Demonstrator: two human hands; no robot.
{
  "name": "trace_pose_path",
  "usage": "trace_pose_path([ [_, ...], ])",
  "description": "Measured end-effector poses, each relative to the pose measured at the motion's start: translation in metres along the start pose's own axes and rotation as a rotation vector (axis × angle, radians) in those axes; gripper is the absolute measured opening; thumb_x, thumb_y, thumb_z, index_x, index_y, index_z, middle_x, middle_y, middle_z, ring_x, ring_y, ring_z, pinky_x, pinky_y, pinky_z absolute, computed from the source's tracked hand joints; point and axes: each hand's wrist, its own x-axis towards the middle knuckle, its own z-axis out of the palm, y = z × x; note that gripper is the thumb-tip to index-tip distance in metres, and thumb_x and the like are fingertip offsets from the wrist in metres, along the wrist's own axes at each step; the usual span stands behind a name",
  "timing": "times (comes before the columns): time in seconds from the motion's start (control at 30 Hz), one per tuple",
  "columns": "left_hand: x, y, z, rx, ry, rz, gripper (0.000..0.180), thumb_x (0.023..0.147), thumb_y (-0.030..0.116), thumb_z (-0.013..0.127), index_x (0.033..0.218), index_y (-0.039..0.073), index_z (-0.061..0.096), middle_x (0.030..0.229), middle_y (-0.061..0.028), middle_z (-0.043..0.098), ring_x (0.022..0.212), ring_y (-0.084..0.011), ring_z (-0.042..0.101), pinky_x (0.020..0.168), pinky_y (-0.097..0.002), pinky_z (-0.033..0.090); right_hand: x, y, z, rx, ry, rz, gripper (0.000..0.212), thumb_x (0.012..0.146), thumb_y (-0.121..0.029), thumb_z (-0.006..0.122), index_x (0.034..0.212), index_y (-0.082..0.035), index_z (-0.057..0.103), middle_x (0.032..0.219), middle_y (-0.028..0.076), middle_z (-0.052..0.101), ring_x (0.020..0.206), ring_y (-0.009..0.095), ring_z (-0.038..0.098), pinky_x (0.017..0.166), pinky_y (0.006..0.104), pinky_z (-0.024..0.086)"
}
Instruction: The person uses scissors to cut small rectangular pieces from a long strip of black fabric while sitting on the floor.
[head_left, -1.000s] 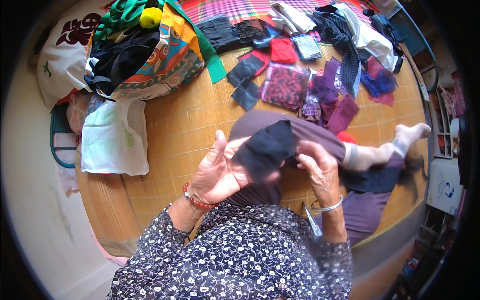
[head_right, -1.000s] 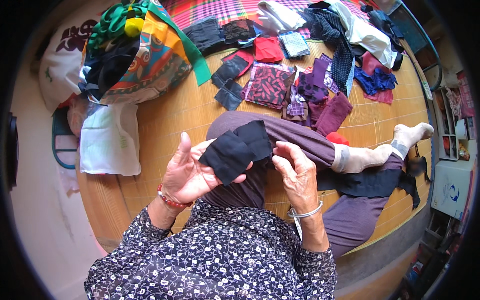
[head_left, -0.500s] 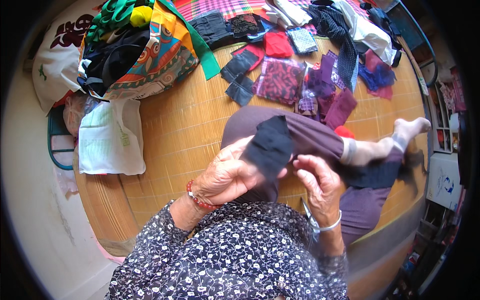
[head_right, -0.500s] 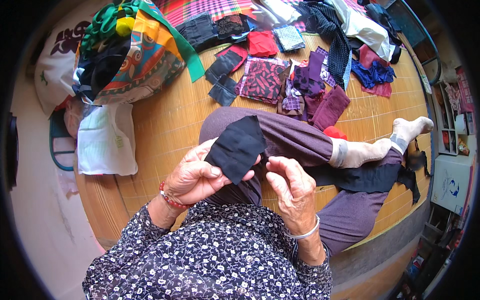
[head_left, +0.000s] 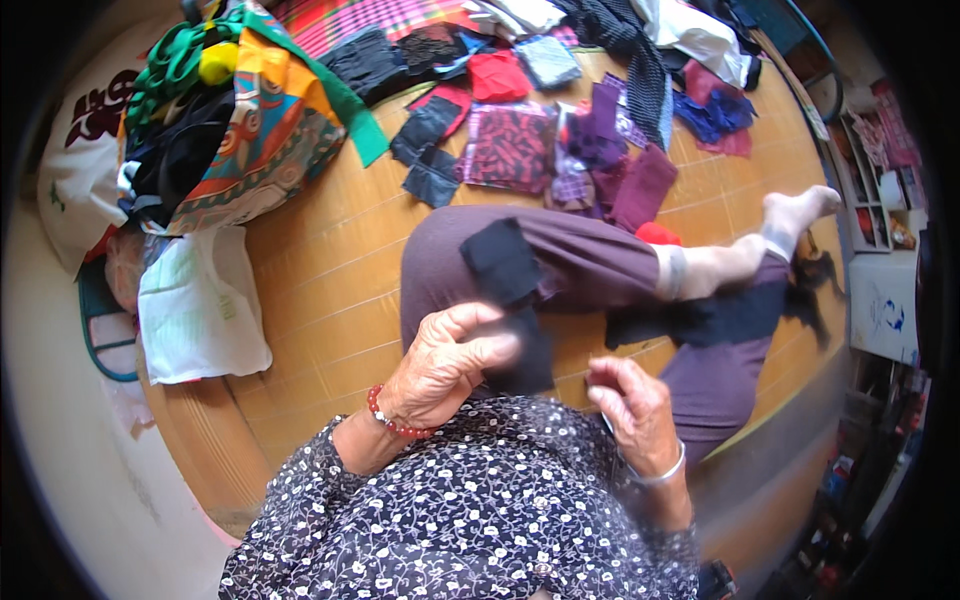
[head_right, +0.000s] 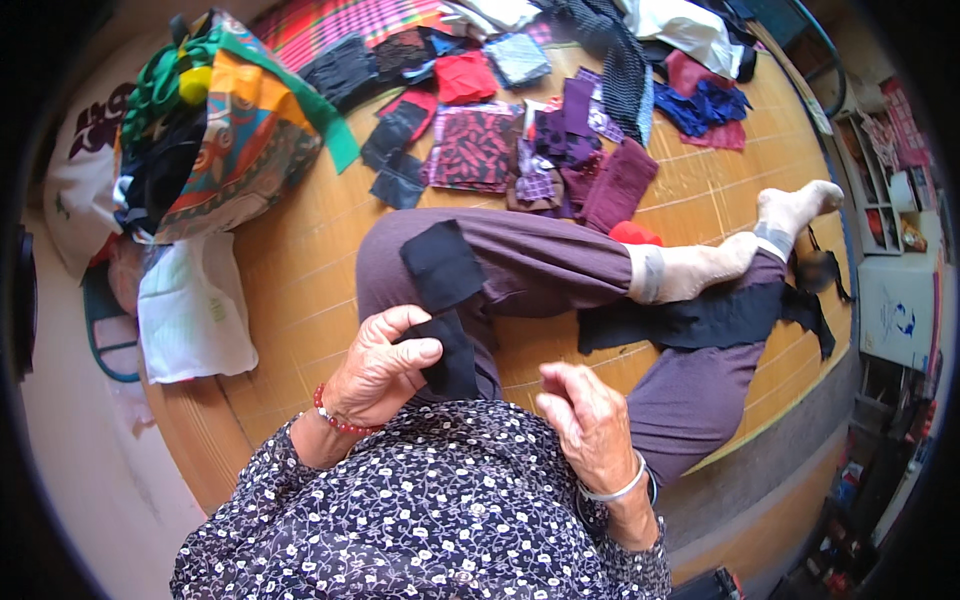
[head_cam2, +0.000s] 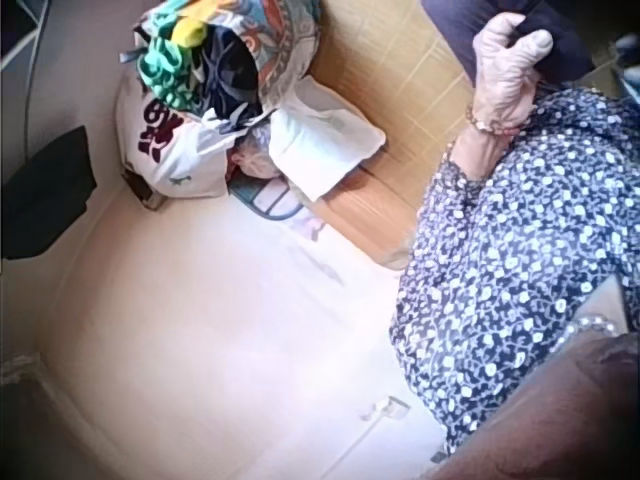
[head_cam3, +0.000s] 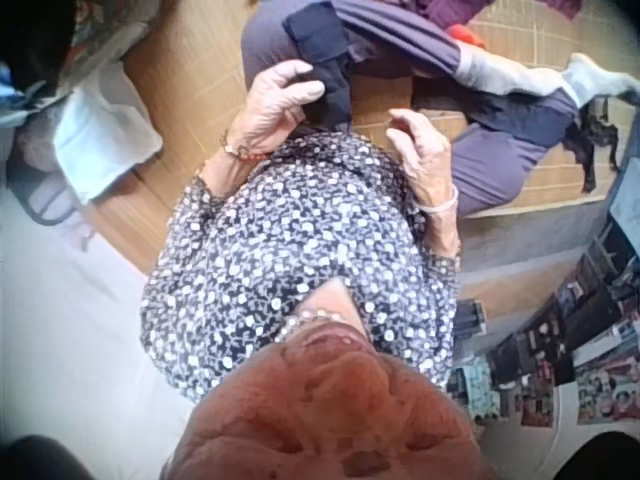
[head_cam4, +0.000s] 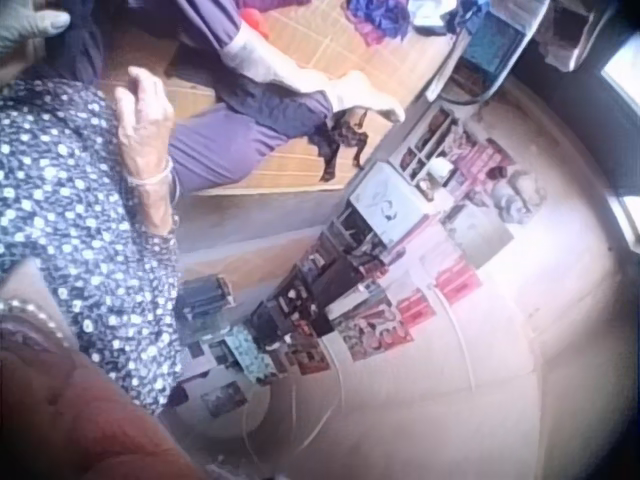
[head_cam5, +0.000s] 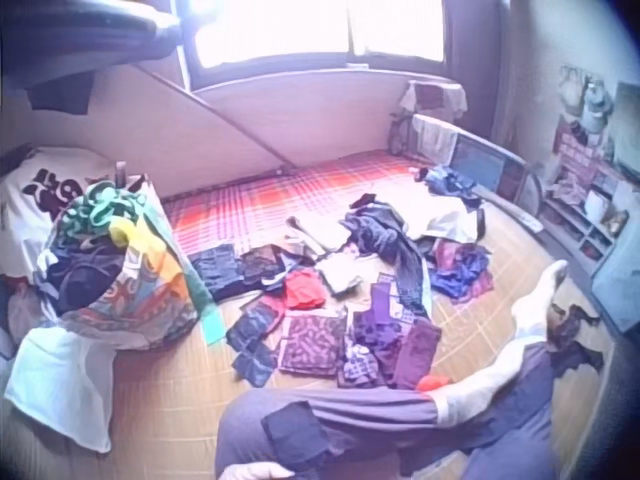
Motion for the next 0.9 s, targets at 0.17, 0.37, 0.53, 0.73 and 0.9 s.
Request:
trace_pose_path([
  [0.17,0.010,-0.020,0.006,0.231,-0.094,-0.120,0.010,0.077,-0.002,0.065,0.083,0.003,0.059,0.083,-0.0082,0.064,0.075,-0.0163,0.063,0.070,-0.0291,0.052,-0.075,0.018,-0.011,-0.420,-0.069,0.175,0.032,0.071,-0.006,0.065,0.101,-0.001,0.054,0.090,0.016,0.055,0.085,0.033,0.052,0.075,0.0395,0.042],
  [0.37,0.028,-0.033,0.024,0.438,-0.235,-0.183,0.013,0.075,0.002,0.070,0.083,0.003,0.060,0.081,-0.0032,0.061,0.075,-0.0091,0.059,0.068,-0.0249,0.049,-0.123,0.020,-0.017,-0.482,0.039,0.391,0.039,0.067,-0.004,0.057,0.106,0.001,0.052,0.088,0.019,0.049,0.085,0.035,0.047,0.079,0.0428,0.040],
  [0.53,0.039,-0.040,0.036,0.458,-0.236,-0.178,0.017,0.076,0.002,0.069,0.090,0.003,0.059,0.078,-0.0019,0.062,0.071,-0.0099,0.060,0.066,-0.0246,0.051,-0.128,0.024,-0.021,-0.354,0.010,0.583,0.051,0.067,-0.011,0.057,0.116,-0.002,0.046,0.088,0.021,0.055,0.077,0.036,0.056,0.072,0.0415,0.045],
  [0.73,0.051,-0.051,0.040,0.187,-0.163,-0.268,0.015,0.078,0.002,0.066,0.092,0.002,0.059,0.083,-0.0042,0.064,0.075,-0.0139,0.063,0.071,-0.0296,0.053,-0.146,0.044,-0.004,0.005,0.455,0.439,0.058,0.064,0.007,0.063,0.118,-0.005,0.047,0.077,0.003,0.056,0.062,0.010,0.053,0.058,0.0220,0.044],
  [0.9,0.056,-0.049,0.048,0.071,-0.149,-0.327,0.019,0.079,0.001,0.064,0.097,0.005,0.057,0.091,-0.0048,0.063,0.083,-0.0162,0.062,0.078,-0.0367,0.052,-0.136,0.032,-0.006,0.552,0.566,0.523,0.053,0.064,-0.004,0.076,0.106,-0.001,0.044,0.076,0.001,0.048,0.066,0.010,0.051,0.064,0.0217,0.047],
])
